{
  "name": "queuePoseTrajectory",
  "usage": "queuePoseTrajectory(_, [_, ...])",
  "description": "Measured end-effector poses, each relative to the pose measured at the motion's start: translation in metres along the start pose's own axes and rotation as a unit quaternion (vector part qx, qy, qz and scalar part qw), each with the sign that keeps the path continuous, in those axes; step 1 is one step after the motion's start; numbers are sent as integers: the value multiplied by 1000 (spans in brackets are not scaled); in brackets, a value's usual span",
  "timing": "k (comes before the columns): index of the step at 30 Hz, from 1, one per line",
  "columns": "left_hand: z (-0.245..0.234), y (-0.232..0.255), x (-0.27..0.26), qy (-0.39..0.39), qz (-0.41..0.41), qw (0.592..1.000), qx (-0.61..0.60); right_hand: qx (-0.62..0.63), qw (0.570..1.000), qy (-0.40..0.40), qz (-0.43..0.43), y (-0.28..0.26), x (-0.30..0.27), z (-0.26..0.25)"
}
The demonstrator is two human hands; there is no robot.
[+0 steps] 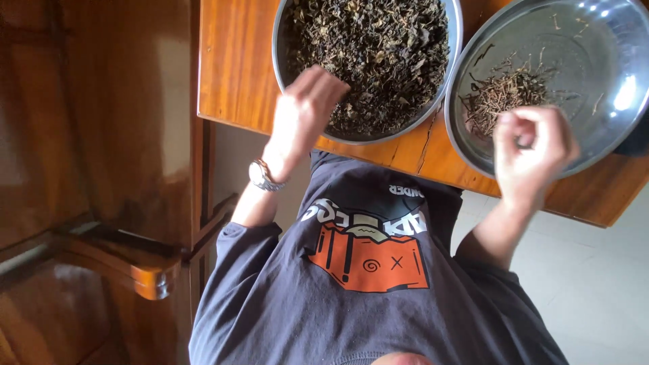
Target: Manually sorting dried tea leaves by picking out stems and placing them in a separate bowl
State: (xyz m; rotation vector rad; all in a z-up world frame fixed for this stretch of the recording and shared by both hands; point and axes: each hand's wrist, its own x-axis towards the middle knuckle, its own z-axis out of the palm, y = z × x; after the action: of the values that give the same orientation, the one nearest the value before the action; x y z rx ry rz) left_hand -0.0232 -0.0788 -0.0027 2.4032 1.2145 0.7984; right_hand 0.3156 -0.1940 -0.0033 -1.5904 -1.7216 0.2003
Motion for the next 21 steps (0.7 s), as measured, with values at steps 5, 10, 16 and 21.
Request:
queuePoseTrajectory(5, [-8,-15,14,-14,-46,996,69,-33,999,22,14,29,-21,-12])
queuePoseTrajectory(10, [0,-21,29,-52,-55,991,110,-46,998,27,45,33,-26,-13])
queuePoseTrajectory(16, [4,-21,38,-81,-33,989,120,-34,998,26,47,32,-28,-13])
queuePoseTrajectory(21, [0,-20,38,-80,-64,993,61,-20,999,19,38,36,-28,-11])
